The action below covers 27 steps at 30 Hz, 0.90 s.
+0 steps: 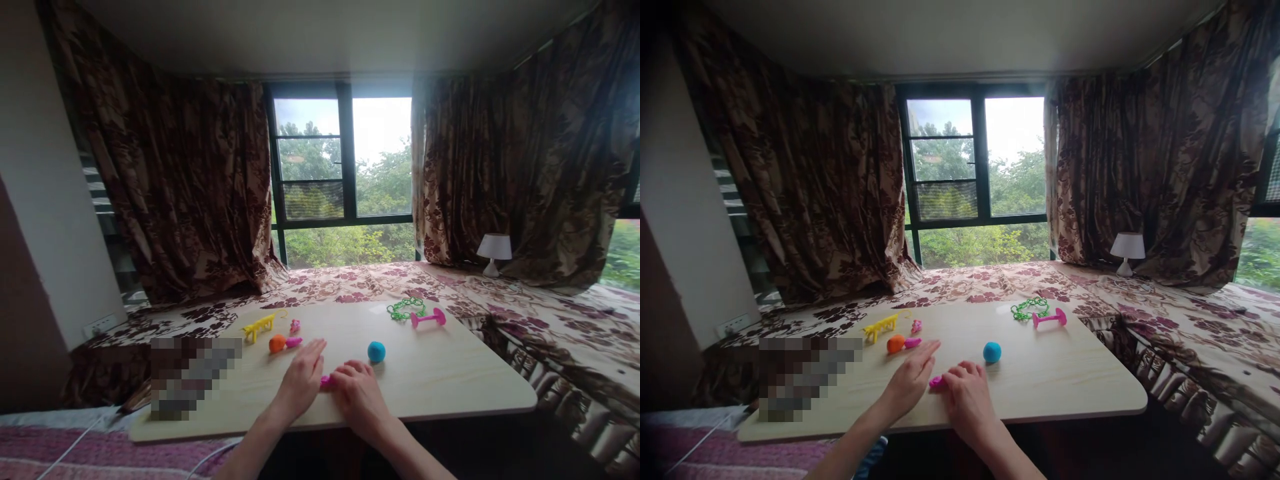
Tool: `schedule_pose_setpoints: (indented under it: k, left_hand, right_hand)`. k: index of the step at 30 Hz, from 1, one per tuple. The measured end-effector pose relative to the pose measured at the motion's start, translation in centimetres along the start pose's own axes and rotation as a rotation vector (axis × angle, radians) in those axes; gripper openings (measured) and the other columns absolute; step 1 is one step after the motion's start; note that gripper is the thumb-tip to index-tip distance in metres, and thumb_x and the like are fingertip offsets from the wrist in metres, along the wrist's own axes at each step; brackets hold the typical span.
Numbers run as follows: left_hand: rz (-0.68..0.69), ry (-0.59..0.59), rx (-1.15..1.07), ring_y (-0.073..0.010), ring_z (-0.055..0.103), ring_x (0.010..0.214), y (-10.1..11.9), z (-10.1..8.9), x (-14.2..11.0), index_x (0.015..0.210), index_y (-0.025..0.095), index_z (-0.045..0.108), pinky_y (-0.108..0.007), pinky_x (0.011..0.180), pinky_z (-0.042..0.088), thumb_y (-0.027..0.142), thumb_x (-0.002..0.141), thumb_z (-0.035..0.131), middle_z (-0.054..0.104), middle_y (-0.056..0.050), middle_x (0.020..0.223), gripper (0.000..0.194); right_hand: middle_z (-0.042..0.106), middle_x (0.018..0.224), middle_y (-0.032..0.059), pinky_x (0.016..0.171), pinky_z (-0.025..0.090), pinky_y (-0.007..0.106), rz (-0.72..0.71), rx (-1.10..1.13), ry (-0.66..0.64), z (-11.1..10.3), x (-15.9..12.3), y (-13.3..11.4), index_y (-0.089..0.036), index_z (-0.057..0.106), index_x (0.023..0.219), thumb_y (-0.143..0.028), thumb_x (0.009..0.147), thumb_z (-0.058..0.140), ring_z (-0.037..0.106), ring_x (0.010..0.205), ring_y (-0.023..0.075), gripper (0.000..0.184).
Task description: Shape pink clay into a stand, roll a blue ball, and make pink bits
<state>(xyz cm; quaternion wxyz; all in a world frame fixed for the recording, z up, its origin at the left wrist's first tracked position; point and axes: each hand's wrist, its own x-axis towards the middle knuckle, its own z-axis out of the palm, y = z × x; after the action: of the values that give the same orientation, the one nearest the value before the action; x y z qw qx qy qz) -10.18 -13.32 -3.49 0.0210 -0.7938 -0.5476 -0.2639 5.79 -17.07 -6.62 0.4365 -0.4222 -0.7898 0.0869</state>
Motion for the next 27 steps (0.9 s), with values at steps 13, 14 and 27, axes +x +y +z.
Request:
schedule_pose_setpoints:
  k: [13,14,27]
  left_hand:
    - [0.128,-0.334,0.021,-0.0158,0.010,0.135,5.3,1.8,-5.6,0.138,0.025,0.021,-0.042,0.109,0.002,0.051,0.087,0.012,0.019,0.001,0.146,0.057]
    - [0.105,-0.367,0.045,-0.0154,0.008,0.135,5.5,1.7,-5.8,0.138,0.025,0.018,-0.042,0.109,0.003,0.052,0.087,0.009,0.017,0.001,0.146,0.059]
    - [0.022,-0.363,0.167,-0.0164,0.004,0.135,6.1,3.2,-2.7,0.138,0.018,0.020,-0.041,0.109,-0.001,0.048,0.087,0.005,0.014,-0.002,0.147,0.061]
  right_hand:
    - [0.058,0.115,0.0056,0.096,0.036,0.036,0.185,-0.231,0.292,-8.4,-2.5,8.5,-0.019,0.055,0.112,-0.017,0.080,0.040,0.050,0.108,0.0202,0.035]
    - [0.058,0.113,0.0072,0.096,0.035,0.037,0.223,-0.234,0.307,-8.8,-2.3,9.6,-0.017,0.056,0.111,-0.018,0.080,0.041,0.051,0.107,0.0212,0.035]
    - [0.059,0.109,0.0120,0.093,0.040,0.036,0.351,-0.220,0.355,-8.6,-2.1,13.3,-0.011,0.056,0.109,-0.024,0.079,0.040,0.054,0.102,0.0223,0.037]
